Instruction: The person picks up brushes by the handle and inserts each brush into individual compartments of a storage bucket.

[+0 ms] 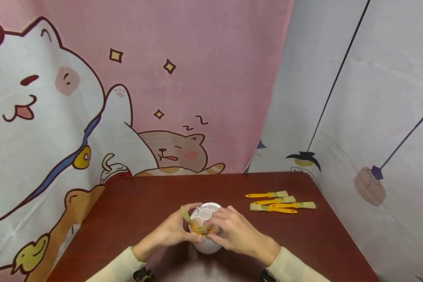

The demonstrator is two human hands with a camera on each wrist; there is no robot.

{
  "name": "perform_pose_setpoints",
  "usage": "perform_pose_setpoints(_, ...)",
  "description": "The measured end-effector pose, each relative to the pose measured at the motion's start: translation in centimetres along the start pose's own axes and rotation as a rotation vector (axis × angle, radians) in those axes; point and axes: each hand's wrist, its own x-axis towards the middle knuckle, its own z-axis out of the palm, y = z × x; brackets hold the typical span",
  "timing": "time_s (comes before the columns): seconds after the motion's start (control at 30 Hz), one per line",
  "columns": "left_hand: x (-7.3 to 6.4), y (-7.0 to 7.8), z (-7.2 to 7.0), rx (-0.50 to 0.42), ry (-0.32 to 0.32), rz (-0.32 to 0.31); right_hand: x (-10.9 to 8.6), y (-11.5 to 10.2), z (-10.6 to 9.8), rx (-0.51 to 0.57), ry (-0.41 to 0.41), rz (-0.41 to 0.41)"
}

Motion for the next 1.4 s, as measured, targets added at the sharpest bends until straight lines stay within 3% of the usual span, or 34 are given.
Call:
perform_pose_setpoints(0.27,0.0,0.0,-0.2,-0.003,-0.011,-0.008,0.0,0.0,-0.1,-0.001,-0.006,0.025)
perform_pose_setpoints(0.5,0.2,-0.1,-0.4,0.010,-0.017,-0.010,0.2,0.5,-0.7,0.034,0.052,-0.009)
perform_pose_setpoints(0.83,-0.3,-0.4,0.2,-0.002,-0.005,0.009,0.2,1.6,-2.5,0.083,0.110,0.054)
perform_pose_setpoints(1.1,-1.4,0.5,1.8,0.038,0.143,-0.018,-0.1,3.4,-3.8,0.112,0.185,0.114)
perform_pose_setpoints(1.4,-2.1,2.0,3.9,0.065,0.286,-0.117,-1.3,6.3,-4.8,0.070,0.151,0.258)
